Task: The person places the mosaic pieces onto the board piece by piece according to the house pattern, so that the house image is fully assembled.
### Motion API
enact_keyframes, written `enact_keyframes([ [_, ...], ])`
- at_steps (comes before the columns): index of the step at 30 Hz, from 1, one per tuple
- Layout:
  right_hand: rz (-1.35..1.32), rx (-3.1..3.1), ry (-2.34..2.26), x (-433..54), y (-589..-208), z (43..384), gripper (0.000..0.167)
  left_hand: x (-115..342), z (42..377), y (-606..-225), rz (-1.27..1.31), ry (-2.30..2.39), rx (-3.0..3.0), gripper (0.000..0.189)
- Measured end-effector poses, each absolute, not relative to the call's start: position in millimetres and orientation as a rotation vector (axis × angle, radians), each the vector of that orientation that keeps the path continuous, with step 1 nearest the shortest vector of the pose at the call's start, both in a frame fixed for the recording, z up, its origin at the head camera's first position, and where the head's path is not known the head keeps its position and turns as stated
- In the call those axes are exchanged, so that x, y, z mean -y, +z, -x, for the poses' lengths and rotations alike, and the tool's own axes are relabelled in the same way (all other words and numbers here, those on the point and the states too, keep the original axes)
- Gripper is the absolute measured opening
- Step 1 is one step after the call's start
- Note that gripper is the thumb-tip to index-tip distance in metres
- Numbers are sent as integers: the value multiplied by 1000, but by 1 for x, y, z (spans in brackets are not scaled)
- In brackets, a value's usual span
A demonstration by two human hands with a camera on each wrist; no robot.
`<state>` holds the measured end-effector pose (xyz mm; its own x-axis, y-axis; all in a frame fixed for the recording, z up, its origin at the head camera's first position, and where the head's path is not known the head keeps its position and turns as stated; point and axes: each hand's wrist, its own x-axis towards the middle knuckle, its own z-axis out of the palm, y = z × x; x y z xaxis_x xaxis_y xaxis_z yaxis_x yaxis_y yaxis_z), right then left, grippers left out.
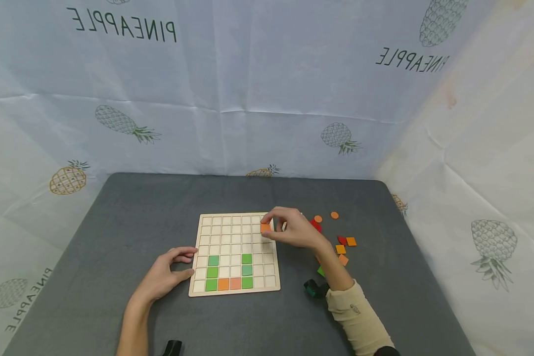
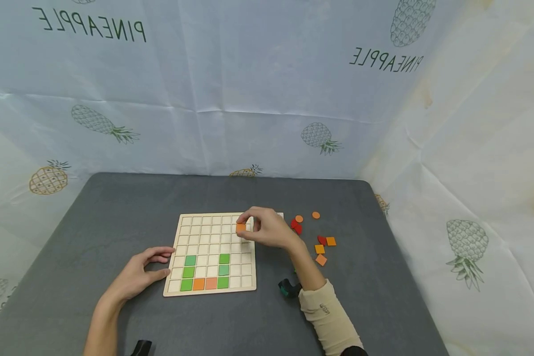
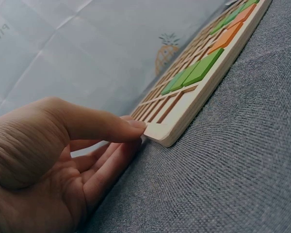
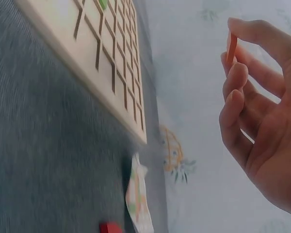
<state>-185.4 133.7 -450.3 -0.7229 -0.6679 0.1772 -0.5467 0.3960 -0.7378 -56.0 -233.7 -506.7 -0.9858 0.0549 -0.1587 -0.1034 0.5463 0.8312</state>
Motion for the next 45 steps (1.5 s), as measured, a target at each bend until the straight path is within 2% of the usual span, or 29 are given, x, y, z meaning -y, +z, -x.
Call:
enact_keyframes([
  [16, 1229, -2428, -1142, -73, -451, 190, 26, 234, 56, -509, 33, 1425, -2621, 54],
  [30, 1203, -2397, -801, -12, -467, 185, 26, 235, 57, -508, 31, 1421, -2607, 54],
  [45, 1134, -2491, -504, 15, -477, 184, 22, 236, 57, -508, 9, 1422, -2616, 55],
])
